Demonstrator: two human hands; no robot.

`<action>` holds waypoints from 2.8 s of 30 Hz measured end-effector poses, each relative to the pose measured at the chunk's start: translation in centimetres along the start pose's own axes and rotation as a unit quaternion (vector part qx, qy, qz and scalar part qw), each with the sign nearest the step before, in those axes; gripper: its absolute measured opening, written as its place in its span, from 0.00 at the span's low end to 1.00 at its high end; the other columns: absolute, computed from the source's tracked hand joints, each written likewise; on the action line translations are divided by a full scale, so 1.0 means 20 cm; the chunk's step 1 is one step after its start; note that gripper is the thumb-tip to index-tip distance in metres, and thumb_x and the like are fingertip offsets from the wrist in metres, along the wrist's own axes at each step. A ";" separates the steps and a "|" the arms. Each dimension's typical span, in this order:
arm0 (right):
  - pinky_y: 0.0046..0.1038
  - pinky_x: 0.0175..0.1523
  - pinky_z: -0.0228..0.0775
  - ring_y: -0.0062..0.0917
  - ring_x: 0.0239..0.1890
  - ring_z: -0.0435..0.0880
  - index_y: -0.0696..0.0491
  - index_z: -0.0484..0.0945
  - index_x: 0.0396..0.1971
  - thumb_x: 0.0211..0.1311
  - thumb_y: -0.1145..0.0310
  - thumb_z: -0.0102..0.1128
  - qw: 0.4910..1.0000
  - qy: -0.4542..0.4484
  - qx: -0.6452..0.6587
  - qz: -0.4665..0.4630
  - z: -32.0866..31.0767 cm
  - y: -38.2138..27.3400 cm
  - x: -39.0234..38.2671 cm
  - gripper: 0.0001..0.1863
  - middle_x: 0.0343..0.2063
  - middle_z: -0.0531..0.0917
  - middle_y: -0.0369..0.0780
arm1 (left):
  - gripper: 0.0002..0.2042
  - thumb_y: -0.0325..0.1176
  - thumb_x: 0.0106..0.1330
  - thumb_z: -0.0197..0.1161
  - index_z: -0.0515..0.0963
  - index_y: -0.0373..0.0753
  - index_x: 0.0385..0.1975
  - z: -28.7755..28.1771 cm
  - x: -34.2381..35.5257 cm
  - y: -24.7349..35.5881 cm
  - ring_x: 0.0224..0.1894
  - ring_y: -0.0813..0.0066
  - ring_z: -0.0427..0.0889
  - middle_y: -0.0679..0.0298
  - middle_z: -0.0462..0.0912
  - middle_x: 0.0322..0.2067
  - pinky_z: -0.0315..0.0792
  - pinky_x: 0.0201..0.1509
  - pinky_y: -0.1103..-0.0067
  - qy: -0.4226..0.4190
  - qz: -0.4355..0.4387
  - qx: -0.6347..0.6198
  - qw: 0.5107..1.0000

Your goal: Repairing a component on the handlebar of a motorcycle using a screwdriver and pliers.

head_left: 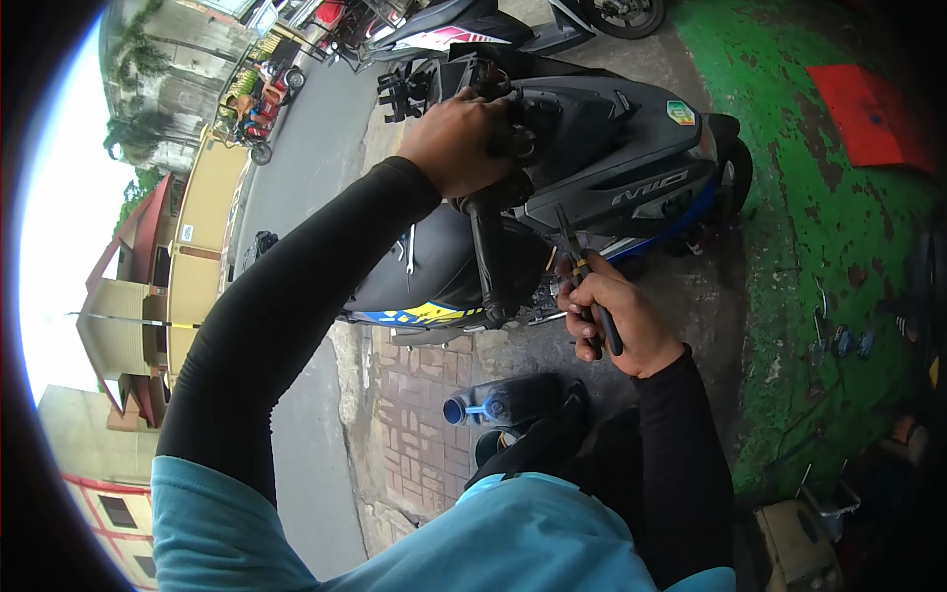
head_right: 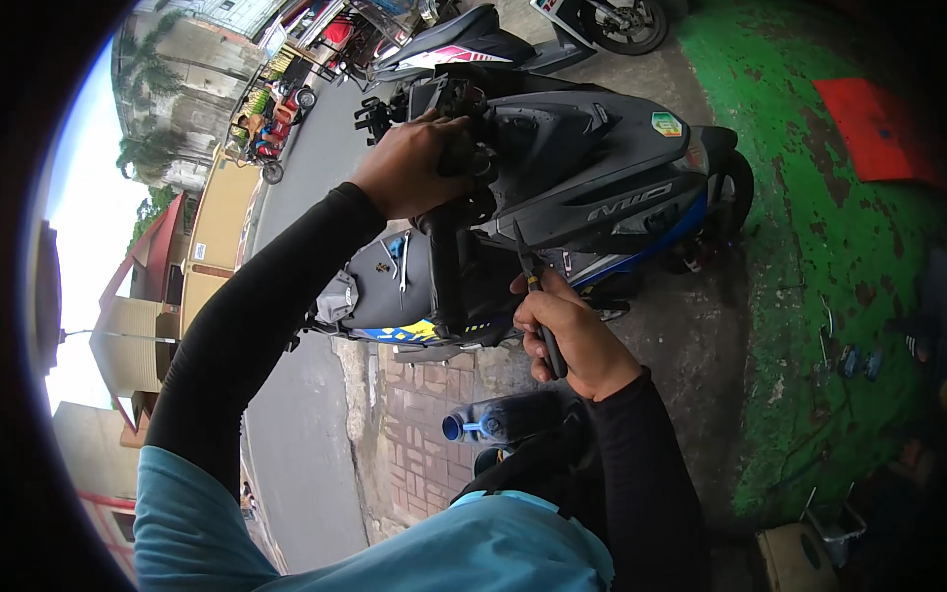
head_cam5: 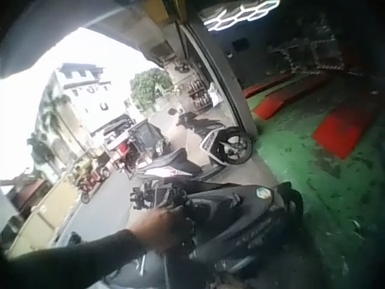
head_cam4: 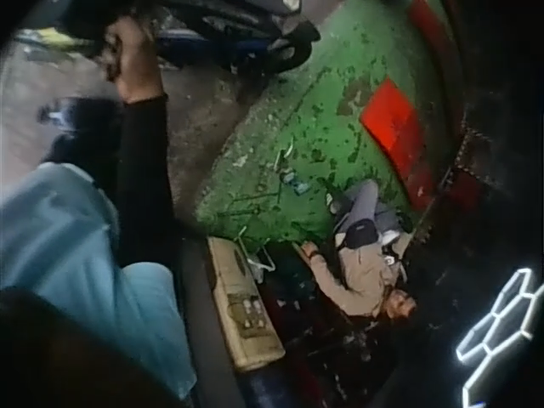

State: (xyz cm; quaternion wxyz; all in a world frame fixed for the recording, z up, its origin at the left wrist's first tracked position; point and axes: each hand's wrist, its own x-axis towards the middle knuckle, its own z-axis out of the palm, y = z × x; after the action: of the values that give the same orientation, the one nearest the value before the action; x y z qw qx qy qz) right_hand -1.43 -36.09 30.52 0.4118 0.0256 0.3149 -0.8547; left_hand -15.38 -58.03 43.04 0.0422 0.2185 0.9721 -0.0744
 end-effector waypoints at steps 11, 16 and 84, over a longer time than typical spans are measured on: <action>0.27 0.36 0.73 0.19 0.34 0.74 0.51 0.63 0.69 0.58 0.64 0.55 0.991 0.022 0.117 -0.067 -0.24 0.47 0.05 0.35 0.40 0.73 0.38 | 0.27 0.38 0.60 0.75 0.79 0.40 0.61 0.05 0.03 -0.09 0.42 0.60 0.91 0.50 0.89 0.41 0.83 0.50 0.70 -0.014 0.051 -0.092 0.994; 0.25 0.43 0.73 0.19 0.40 0.73 0.51 0.55 0.77 0.51 0.62 0.62 0.989 -0.005 -0.019 -0.145 -0.21 0.49 0.10 0.49 0.49 0.70 0.41 | 0.27 0.27 0.62 0.73 0.75 0.33 0.62 0.05 0.03 -0.10 0.43 0.76 0.87 0.58 0.87 0.44 0.84 0.50 0.78 -0.043 0.054 -0.101 0.993; 0.43 0.59 0.68 0.39 0.60 0.72 0.54 0.68 0.66 0.59 0.54 0.67 0.651 0.167 -0.643 -0.367 -0.30 1.41 1.18 0.37 0.56 0.72 0.47 | 0.40 0.24 0.51 0.69 0.67 0.36 0.71 0.03 0.01 0.02 0.52 0.56 0.86 0.45 0.83 0.54 0.76 0.58 0.69 0.027 0.013 -0.184 0.983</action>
State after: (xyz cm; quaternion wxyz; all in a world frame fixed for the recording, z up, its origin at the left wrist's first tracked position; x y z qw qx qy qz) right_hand 2.04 -62.11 3.98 -0.0820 -0.2206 0.8327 -0.5011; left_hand -15.40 -57.65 42.34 0.0559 0.2221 0.9669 0.1120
